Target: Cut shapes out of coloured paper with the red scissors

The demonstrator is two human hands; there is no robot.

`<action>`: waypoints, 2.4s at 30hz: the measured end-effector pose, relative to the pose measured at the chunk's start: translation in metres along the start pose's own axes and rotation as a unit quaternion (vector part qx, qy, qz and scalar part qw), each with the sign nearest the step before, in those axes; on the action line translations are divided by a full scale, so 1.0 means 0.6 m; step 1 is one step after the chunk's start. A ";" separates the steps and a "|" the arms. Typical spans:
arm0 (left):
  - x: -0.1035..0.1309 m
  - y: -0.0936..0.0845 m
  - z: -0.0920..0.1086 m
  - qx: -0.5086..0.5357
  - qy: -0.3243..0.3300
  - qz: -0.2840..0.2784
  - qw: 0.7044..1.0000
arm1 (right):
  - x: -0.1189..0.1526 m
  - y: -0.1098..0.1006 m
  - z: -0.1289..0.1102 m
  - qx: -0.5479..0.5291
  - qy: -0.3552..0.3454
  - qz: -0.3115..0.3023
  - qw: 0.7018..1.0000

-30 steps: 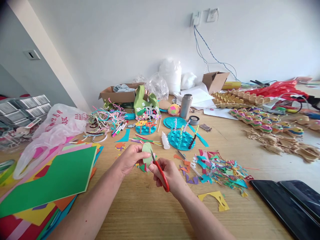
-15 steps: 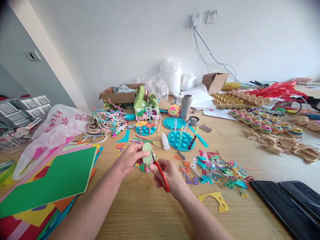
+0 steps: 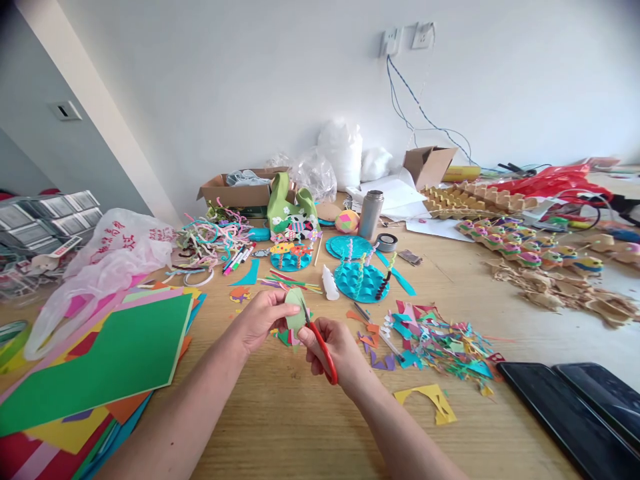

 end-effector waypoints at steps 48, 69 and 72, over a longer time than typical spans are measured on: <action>0.002 0.003 0.002 -0.026 0.006 -0.013 1.000 | 0.000 -0.002 0.003 0.000 0.002 0.000 1.000; 0.002 0.002 0.003 -0.001 -0.002 0.002 1.000 | 0.003 -0.002 -0.001 0.005 0.010 0.016 1.000; 0.003 0.002 0.004 -0.002 -0.005 -0.004 1.000 | 0.004 -0.001 -0.005 0.007 0.007 0.015 1.000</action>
Point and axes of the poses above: each hand's wrist, its own x-axis away from the middle knuckle, its own y-axis out of the palm, z = x × y, the point moved 6 cm from there along -x, towards the middle knuckle, and after that the axes turned 8 degrees about z, right-handed, at the moved point
